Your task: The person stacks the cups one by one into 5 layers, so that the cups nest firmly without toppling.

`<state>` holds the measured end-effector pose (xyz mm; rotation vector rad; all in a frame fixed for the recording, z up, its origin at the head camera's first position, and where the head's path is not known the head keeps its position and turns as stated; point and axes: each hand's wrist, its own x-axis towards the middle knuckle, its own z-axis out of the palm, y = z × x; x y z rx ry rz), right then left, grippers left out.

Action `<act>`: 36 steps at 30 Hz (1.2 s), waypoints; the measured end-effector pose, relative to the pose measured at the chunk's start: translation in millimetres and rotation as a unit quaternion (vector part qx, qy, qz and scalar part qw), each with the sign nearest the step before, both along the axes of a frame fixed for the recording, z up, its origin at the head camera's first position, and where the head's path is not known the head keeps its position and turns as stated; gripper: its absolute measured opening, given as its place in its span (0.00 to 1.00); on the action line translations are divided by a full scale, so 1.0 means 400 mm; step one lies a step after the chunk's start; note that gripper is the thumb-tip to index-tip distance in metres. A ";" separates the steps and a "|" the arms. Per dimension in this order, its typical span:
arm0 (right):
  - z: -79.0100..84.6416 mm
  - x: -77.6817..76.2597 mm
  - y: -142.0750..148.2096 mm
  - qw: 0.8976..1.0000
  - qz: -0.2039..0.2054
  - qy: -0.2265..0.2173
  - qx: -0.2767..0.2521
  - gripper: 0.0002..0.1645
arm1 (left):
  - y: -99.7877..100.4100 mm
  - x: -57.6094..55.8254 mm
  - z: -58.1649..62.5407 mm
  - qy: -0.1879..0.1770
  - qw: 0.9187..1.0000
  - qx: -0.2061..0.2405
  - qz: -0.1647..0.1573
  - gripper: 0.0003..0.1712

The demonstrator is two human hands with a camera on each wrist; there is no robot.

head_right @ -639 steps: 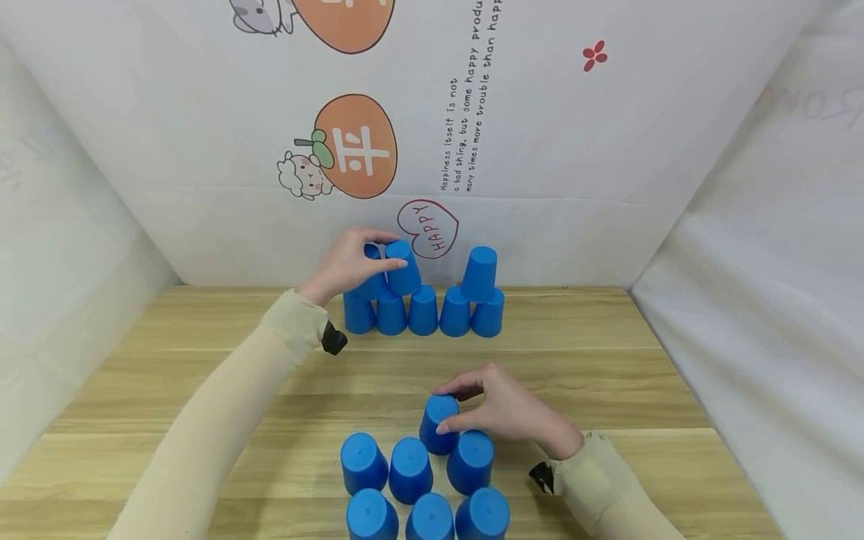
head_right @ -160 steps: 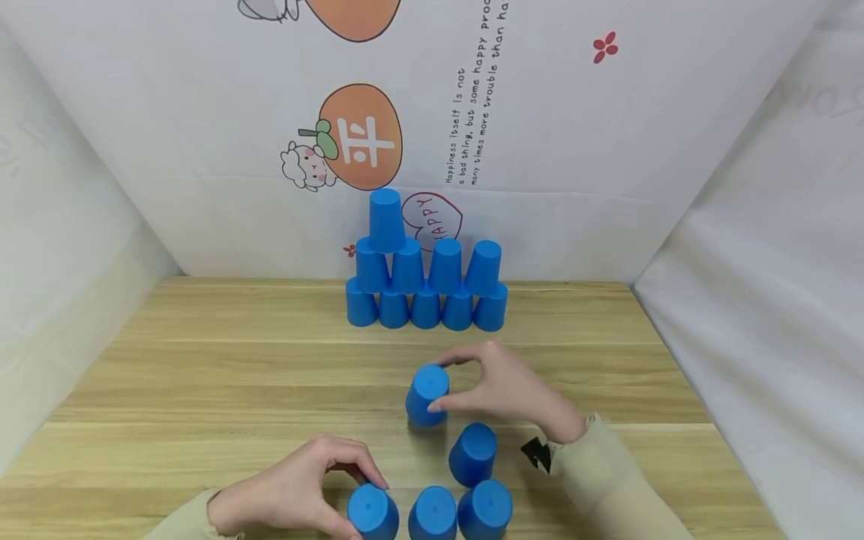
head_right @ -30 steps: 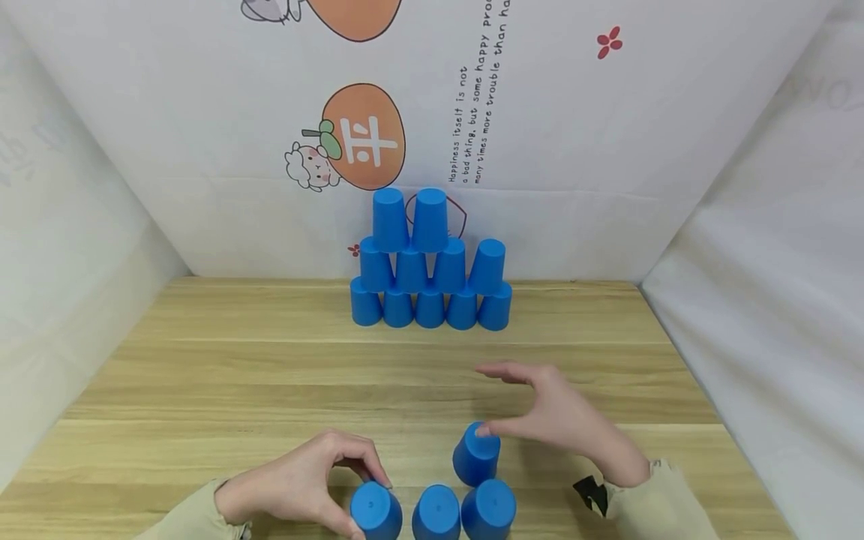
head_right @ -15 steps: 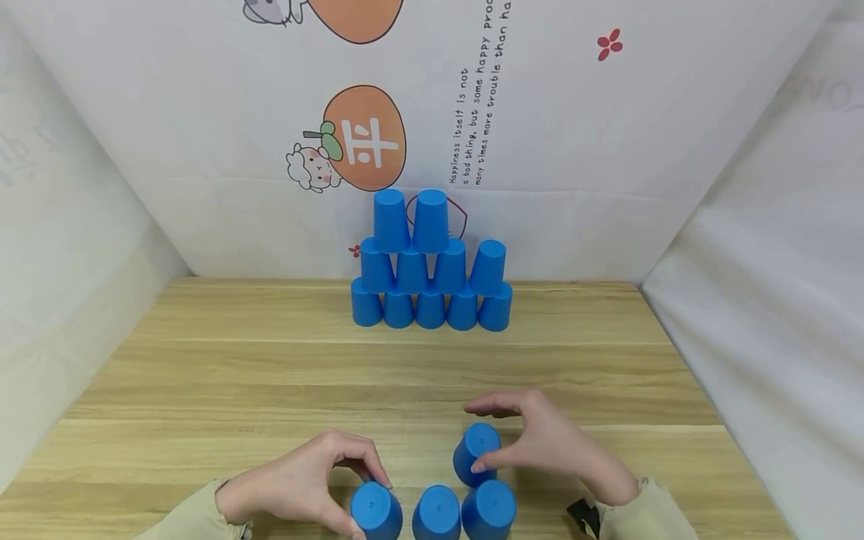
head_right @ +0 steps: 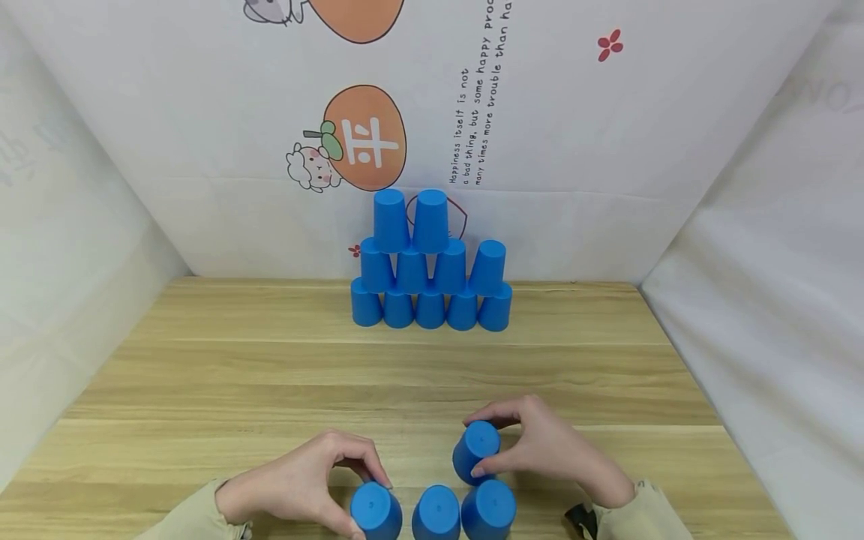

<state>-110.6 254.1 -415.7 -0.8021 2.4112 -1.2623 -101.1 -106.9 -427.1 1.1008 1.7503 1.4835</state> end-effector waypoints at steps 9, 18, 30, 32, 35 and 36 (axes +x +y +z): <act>0.016 -0.019 -0.002 0.999 -0.027 0.036 0.012 0.30 | -0.001 -0.001 0.003 -0.008 1.000 -0.007 0.001 0.21; 0.062 -0.073 0.001 0.995 -0.059 0.080 -0.010 0.28 | -0.002 -0.002 0.003 -0.010 1.000 -0.009 0.000 0.21; 0.148 -0.154 -0.004 0.980 -0.148 0.126 -0.044 0.28 | -0.001 -0.002 0.003 -0.009 1.000 -0.004 -0.002 0.21; 0.169 -0.167 -0.006 0.976 -0.153 0.147 -0.049 0.27 | -0.001 -0.001 0.003 -0.010 1.000 -0.004 -0.002 0.21; 0.204 -0.183 -0.010 0.969 -0.170 0.170 -0.050 0.28 | -0.001 0.000 0.002 -0.010 1.000 -0.002 -0.002 0.21; 0.215 -0.188 -0.011 0.967 -0.176 0.176 -0.049 0.28 | -0.001 0.001 0.002 -0.008 1.000 -0.001 -0.002 0.22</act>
